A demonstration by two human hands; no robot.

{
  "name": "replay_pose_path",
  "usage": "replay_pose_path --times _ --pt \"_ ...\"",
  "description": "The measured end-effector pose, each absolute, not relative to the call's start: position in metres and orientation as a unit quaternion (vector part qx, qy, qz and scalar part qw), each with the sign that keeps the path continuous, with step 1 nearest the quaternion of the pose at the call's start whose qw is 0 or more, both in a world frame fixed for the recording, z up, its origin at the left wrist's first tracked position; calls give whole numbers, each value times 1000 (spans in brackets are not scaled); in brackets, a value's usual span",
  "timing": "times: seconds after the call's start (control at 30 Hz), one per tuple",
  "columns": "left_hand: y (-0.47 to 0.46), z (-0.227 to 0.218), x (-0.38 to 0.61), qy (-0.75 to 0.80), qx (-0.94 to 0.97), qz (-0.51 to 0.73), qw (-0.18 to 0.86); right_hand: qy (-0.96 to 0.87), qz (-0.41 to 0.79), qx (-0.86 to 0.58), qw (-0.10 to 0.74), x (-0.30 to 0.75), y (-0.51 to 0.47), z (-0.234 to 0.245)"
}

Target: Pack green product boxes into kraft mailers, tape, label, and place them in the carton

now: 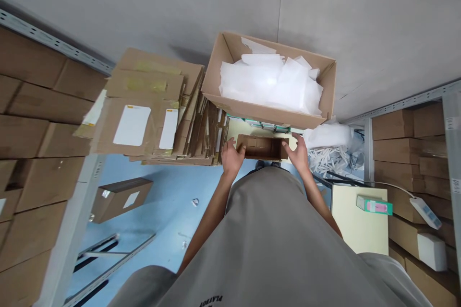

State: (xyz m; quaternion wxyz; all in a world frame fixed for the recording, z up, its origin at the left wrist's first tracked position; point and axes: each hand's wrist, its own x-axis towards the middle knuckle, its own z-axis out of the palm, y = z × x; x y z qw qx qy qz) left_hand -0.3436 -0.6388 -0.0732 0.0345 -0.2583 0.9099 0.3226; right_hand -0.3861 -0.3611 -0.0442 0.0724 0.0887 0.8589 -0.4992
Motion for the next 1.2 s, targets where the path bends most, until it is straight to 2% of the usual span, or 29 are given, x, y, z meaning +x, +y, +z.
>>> replay_pose_path --times 0.1,0.17,0.23,0.57,0.67,0.77,0.83,0.9,1.0,1.1,1.2 --pt "-644 -84 -341 901 -278 328 61 890 -407 148 140 -381 -346 -75" --pt "-647 -86 -341 896 -290 329 66 890 -390 155 179 -377 -340 -89" --pt "-651 -85 -342 893 -295 333 62 895 -382 144 183 -373 -338 -94" --pt "-666 -63 -355 885 -298 351 72 906 -339 127 220 -379 -355 -46" --pt "-671 -32 -357 881 -258 396 -28 902 -398 82 143 -374 -353 -2" --pt "-675 23 -367 876 -160 422 -172 888 -460 -7 24 -378 -354 65" --pt "-676 63 -387 875 -94 412 -237 891 -448 -60 -50 -398 -360 109" --pt "-673 95 -418 889 -32 386 -244 905 -403 -109 -88 -435 -370 141" --pt "-662 118 -474 924 55 340 -164 959 -261 -104 -31 -510 -391 161" --pt "-644 119 -516 945 83 308 -75 988 -114 11 106 -569 -410 158" --pt "-631 114 -529 953 39 296 -57 981 -65 17 183 -587 -417 150"
